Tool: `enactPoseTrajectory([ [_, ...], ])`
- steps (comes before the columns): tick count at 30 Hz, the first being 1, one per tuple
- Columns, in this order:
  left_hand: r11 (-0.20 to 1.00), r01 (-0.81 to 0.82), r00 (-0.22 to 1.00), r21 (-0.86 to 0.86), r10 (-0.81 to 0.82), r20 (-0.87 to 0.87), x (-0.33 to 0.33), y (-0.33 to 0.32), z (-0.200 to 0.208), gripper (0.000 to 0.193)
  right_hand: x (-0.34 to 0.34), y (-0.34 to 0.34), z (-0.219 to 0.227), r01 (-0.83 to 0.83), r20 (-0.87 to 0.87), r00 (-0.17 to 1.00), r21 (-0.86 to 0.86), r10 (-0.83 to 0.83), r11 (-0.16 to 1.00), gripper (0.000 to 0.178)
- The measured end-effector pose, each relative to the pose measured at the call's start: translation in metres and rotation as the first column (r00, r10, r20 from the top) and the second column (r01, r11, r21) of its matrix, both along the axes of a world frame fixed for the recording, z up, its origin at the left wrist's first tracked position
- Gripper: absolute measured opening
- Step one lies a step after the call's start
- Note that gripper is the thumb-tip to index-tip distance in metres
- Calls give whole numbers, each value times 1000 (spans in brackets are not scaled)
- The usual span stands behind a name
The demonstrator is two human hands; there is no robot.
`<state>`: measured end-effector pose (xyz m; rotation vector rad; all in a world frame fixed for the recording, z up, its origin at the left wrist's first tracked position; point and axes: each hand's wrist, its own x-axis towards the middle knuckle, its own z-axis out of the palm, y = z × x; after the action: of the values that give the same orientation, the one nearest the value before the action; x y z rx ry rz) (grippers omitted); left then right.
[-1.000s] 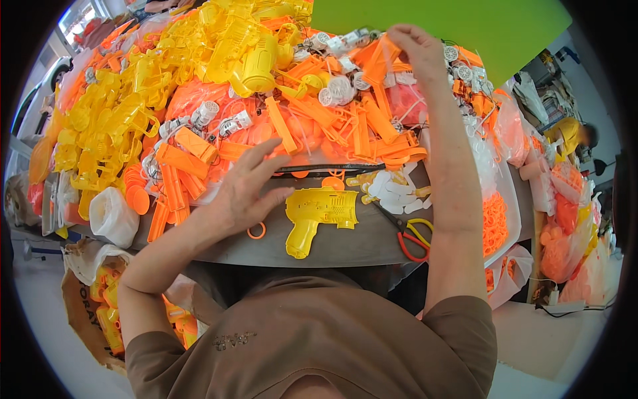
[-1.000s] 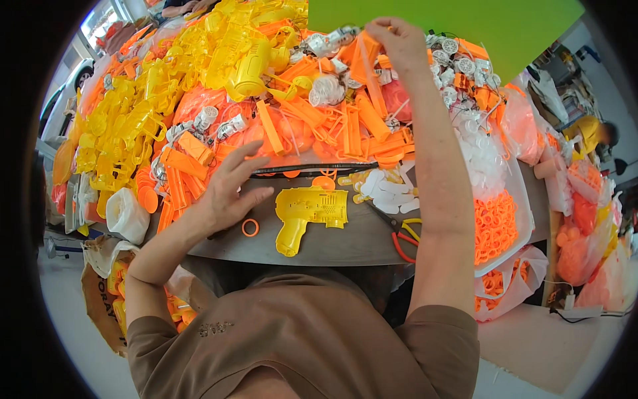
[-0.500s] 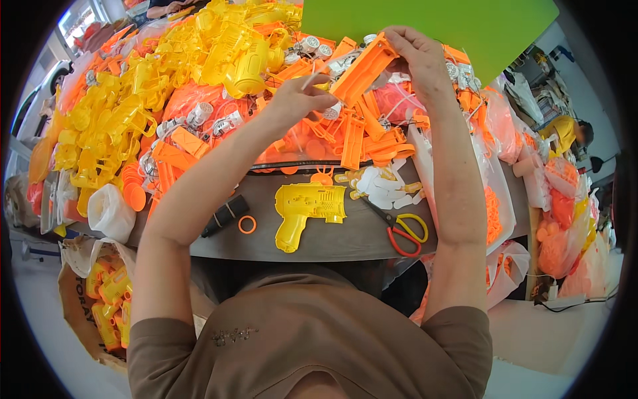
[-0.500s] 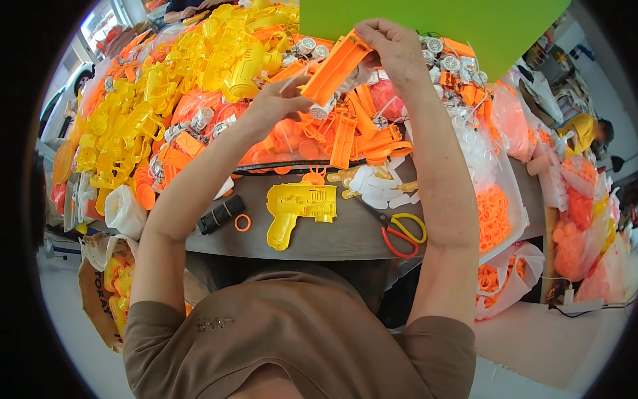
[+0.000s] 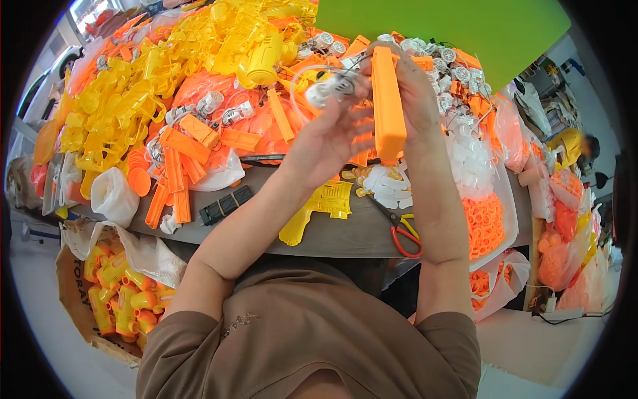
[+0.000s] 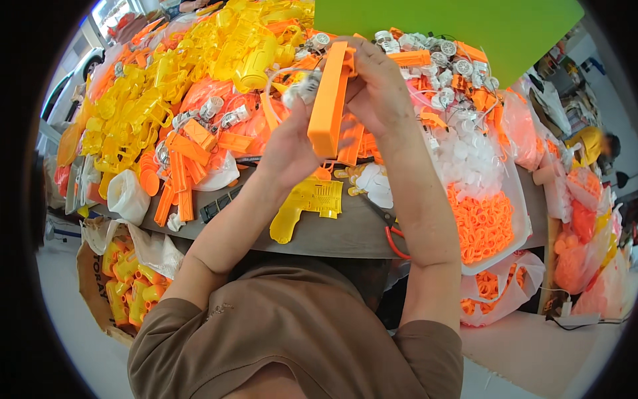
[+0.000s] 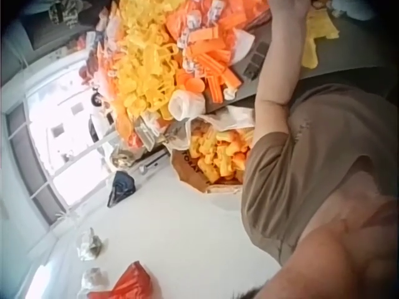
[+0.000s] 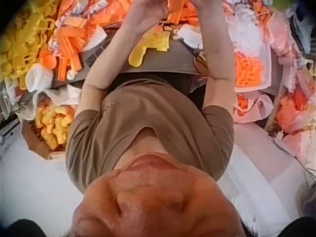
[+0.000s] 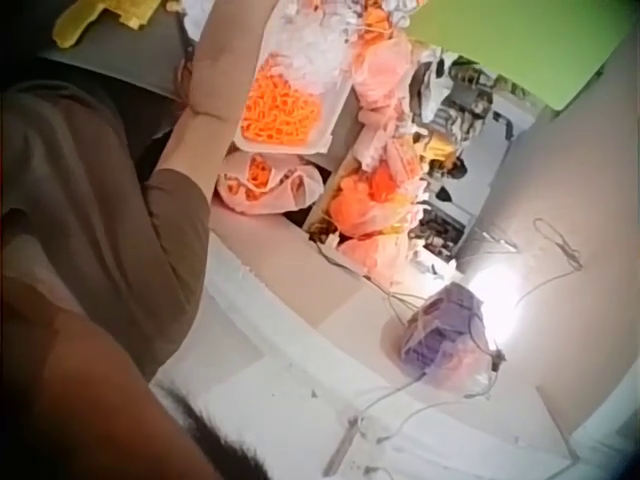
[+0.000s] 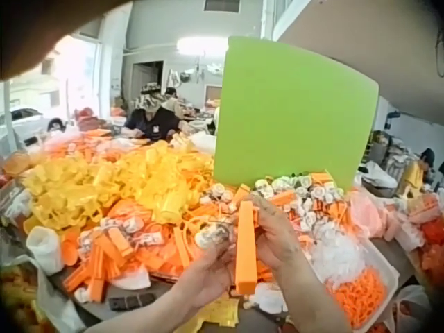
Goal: Assembling a yellow plastic toy launcher by inserting internal mechanisms and snapping on outer casing parts.
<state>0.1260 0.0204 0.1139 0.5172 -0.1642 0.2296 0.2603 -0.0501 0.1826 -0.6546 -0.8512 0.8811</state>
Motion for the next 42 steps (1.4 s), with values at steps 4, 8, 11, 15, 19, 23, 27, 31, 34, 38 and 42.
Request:
enactPoseTrajectory([
  [4,929,-369,929,19,368,43,-4,25,5,37,-20,-9,-16,-201,-151,965,87,213,976,23],
  [8,916,-398,917,53,398,13,-15,36,17,28,-33,-14,-44,-199,-176,962,67,208,978,22],
  [11,767,-544,817,339,577,7,-19,48,23,30,-25,-19,-69,-243,-78,968,-26,240,970,33],
  [15,552,-605,707,574,704,68,-17,48,43,40,-27,-13,-75,-185,-69,982,-141,177,972,36],
  [19,325,-450,731,831,669,134,-17,54,68,44,-28,-12,-64,-103,20,994,-209,110,972,39],
  [23,212,-458,703,863,681,206,-14,59,80,45,-42,-14,-37,280,377,904,-165,-201,946,32],
  [27,149,-460,711,875,653,263,-14,59,86,44,-62,-15,-21,628,791,430,84,-435,774,25],
  [31,177,-461,723,870,643,252,-13,59,87,41,-55,-12,-24,575,727,556,11,-402,818,20],
  [34,286,-456,763,843,614,205,-16,62,88,41,-42,-19,-22,466,616,725,-108,-309,878,12],
  [38,423,-373,832,826,546,96,-19,67,86,41,-27,-21,-11,366,506,828,-158,-244,917,9],
  [42,556,-329,892,763,449,58,-21,64,86,37,-2,-24,-16,94,283,958,-170,-42,981,14],
])
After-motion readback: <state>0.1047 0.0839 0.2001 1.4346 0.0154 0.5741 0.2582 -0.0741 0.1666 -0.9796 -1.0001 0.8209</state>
